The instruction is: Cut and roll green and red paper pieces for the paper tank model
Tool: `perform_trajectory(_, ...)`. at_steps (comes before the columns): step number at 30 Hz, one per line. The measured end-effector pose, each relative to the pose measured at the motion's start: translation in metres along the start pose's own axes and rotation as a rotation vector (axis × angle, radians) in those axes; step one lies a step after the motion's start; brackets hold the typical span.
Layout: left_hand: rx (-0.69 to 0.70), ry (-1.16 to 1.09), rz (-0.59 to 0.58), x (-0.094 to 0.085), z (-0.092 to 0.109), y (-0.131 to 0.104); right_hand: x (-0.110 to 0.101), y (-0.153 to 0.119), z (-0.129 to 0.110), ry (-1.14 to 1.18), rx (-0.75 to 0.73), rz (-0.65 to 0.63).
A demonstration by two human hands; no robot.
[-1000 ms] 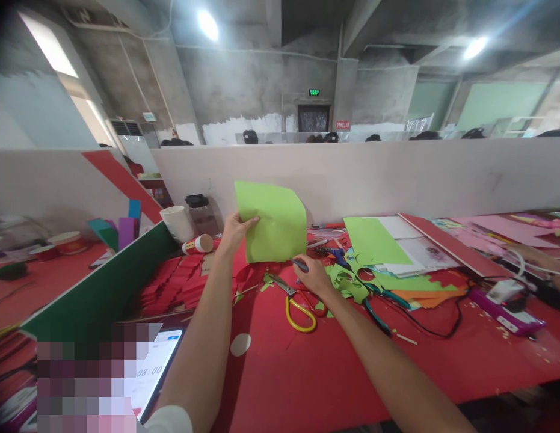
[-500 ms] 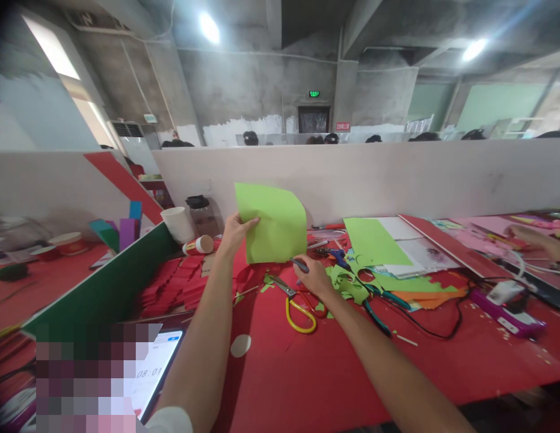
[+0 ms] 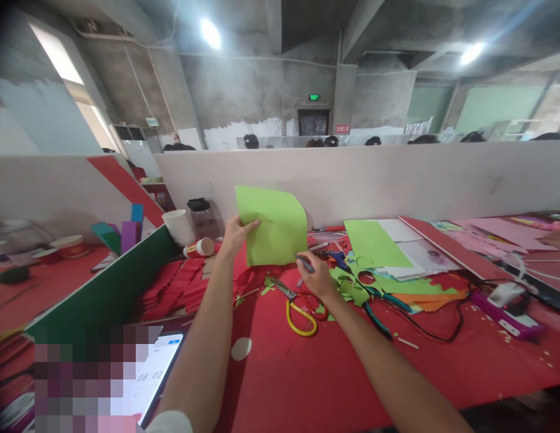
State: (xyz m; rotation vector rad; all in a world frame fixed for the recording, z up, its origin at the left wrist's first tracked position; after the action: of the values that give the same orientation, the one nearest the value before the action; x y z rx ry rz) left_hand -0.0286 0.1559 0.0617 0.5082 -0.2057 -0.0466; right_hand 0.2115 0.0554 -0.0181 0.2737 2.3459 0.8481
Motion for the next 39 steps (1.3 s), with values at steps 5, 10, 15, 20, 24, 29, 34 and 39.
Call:
perform_trajectory(5, -0.005, -0.023, -0.011, 0.003, 0.007, -0.002, -0.033, 0.008, -0.005, 0.096, -0.018, 0.250)
perform_trajectory(10, -0.021, -0.055, -0.117, 0.014, 0.018, -0.004, -0.047, 0.022, 0.011, 0.215, 0.093, 0.248)
perform_trajectory(15, -0.091, -0.024, -0.250, 0.036, 0.027, -0.009, -0.043, 0.027, 0.023, 0.503, 0.262, 0.101)
perform_trajectory(20, -0.149, 0.016, -0.441, 0.072, 0.040, -0.022, -0.059, 0.028, 0.016, 0.619, 0.277, 0.114)
perform_trajectory(24, -0.037, 0.005, -0.434, 0.075, 0.058, -0.021, -0.101, 0.031, 0.007, 0.385, 0.144, 0.314)
perform_trajectory(29, -0.064, 0.311, -0.147, 0.017, 0.028, 0.001, -0.143, 0.028, 0.025, 0.365, 0.128, 0.568)
perform_trajectory(34, -0.341, 0.614, 0.109, -0.050, -0.039, -0.003, -0.159, 0.017, 0.080, 0.712, 0.349, 0.742)
perform_trajectory(39, -0.453, 0.682, 0.089, -0.059, -0.076, -0.015, -0.171, 0.014, 0.112, 0.674, 0.420, 0.772)
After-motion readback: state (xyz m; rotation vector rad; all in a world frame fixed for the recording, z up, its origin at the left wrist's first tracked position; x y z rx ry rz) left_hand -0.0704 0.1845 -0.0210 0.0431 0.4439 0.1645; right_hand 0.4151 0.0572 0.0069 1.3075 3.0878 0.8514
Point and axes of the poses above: each hand's wrist, its own y-axis towards the middle knuckle, its own x-axis out of the palm, z = x × y, the point moved 9 cm from there along y, towards the middle knuckle, and after that the axes turned 8 degrees about -y, right-handed, at the moved point
